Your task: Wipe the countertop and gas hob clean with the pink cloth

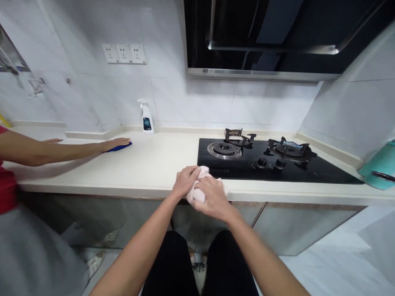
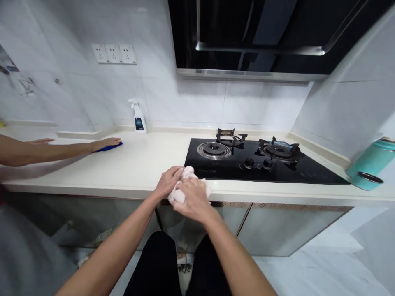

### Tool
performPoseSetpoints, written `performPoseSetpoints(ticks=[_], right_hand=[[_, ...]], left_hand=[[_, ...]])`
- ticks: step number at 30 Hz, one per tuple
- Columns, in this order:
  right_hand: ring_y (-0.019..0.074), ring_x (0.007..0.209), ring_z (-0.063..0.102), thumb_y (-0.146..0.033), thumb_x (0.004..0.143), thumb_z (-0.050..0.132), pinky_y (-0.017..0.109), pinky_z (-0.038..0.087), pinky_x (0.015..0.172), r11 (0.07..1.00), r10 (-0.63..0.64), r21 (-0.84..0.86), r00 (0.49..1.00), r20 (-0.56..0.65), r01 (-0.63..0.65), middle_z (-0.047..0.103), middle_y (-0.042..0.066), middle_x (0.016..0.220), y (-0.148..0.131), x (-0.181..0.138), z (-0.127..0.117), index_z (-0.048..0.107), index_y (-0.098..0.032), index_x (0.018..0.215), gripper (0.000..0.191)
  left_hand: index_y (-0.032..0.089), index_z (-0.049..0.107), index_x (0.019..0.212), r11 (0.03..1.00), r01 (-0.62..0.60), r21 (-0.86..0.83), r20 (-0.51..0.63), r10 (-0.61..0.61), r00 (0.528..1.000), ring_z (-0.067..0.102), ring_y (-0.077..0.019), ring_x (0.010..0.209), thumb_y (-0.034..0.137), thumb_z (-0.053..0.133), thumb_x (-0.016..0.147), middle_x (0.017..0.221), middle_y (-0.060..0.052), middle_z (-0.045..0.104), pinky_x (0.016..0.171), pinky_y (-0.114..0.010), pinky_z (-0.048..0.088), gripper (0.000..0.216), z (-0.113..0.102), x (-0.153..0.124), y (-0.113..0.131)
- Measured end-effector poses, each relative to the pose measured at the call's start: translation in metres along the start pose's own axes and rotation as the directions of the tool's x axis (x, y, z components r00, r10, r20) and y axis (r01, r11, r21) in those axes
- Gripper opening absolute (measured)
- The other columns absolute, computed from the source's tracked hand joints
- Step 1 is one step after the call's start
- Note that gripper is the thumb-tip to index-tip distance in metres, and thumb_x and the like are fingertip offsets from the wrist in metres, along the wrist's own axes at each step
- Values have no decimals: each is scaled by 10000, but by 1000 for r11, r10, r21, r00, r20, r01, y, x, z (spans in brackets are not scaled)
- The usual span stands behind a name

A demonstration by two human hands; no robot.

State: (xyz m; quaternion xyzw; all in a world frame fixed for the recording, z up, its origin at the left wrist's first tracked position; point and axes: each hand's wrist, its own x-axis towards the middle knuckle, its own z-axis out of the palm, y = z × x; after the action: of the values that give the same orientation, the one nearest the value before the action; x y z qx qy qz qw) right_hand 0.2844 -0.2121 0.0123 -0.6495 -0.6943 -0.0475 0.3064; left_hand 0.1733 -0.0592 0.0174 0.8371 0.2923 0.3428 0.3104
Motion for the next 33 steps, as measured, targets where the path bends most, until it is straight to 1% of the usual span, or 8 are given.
performPoseSetpoints(ticks=[4,9,17,22,24,27,29,33], right_hand=[[343,1447,408,-392,862,797,521,340,1111,992,-102,-81,994,-43,98,530,63,1590,-9,1,26,668,-299,1206,379],[338,1385,475,-241,796,878,518,358,1103,955,-175,-248,984,-40,160,588,108,1517,30,-26,19,595,-294,1353,627],[337,1375,499,-224,795,824,529,373,1121,950,-75,-312,984,-163,21,610,143,1466,119,-100,-44,580,-255,1312,572],[353,1253,583,-297,815,692,518,440,1054,935,159,-283,965,-206,-215,674,154,1318,159,-143,-105,619,-237,1200,396],[343,1161,631,-367,785,664,497,475,1016,901,327,-193,901,-285,-388,700,128,1238,168,-154,-128,620,-252,1187,420],[327,1057,671,-493,740,650,453,521,928,748,590,20,650,-479,-664,711,98,1190,179,-158,-160,586,-274,1223,534],[322,1073,672,-557,733,649,429,527,913,681,645,125,511,-569,-722,698,104,1231,189,-144,-179,561,-269,1253,601],[308,1184,654,-615,855,555,394,533,957,648,633,60,494,-596,-759,631,164,1373,221,-77,-207,438,-207,1419,706]], left_hand=[[208,759,1163,997,6,-74,38,-3,999,723,-258,1143,514,514,975,1211,-86,787,1044,-399,556,435,-5,6,-9],[211,776,1121,999,-38,-26,53,40,998,711,-279,1170,525,576,909,1228,-100,776,1072,-431,546,428,-5,9,-16],[229,769,1180,1000,2,26,69,-4,998,707,-296,1195,589,587,901,1265,-101,774,1068,-462,553,490,-5,8,-14],[252,779,1139,996,-30,80,53,26,998,716,-299,1162,577,589,897,1216,-82,785,1055,-464,549,448,-6,7,-10],[269,783,1113,993,-46,105,52,41,998,713,-302,1157,573,585,896,1195,-71,787,1051,-466,544,423,-6,7,-7],[278,786,1095,987,-74,145,55,67,996,698,-314,1171,570,567,892,1179,-67,783,1077,-497,509,418,-5,7,-3],[283,788,1088,981,-86,173,55,78,995,686,-322,1187,572,561,889,1176,-65,776,1101,-516,478,418,-4,6,-1],[298,792,1066,974,-92,207,58,81,995,682,-325,1179,572,564,890,1143,-54,771,1106,-510,465,397,-4,4,1]])
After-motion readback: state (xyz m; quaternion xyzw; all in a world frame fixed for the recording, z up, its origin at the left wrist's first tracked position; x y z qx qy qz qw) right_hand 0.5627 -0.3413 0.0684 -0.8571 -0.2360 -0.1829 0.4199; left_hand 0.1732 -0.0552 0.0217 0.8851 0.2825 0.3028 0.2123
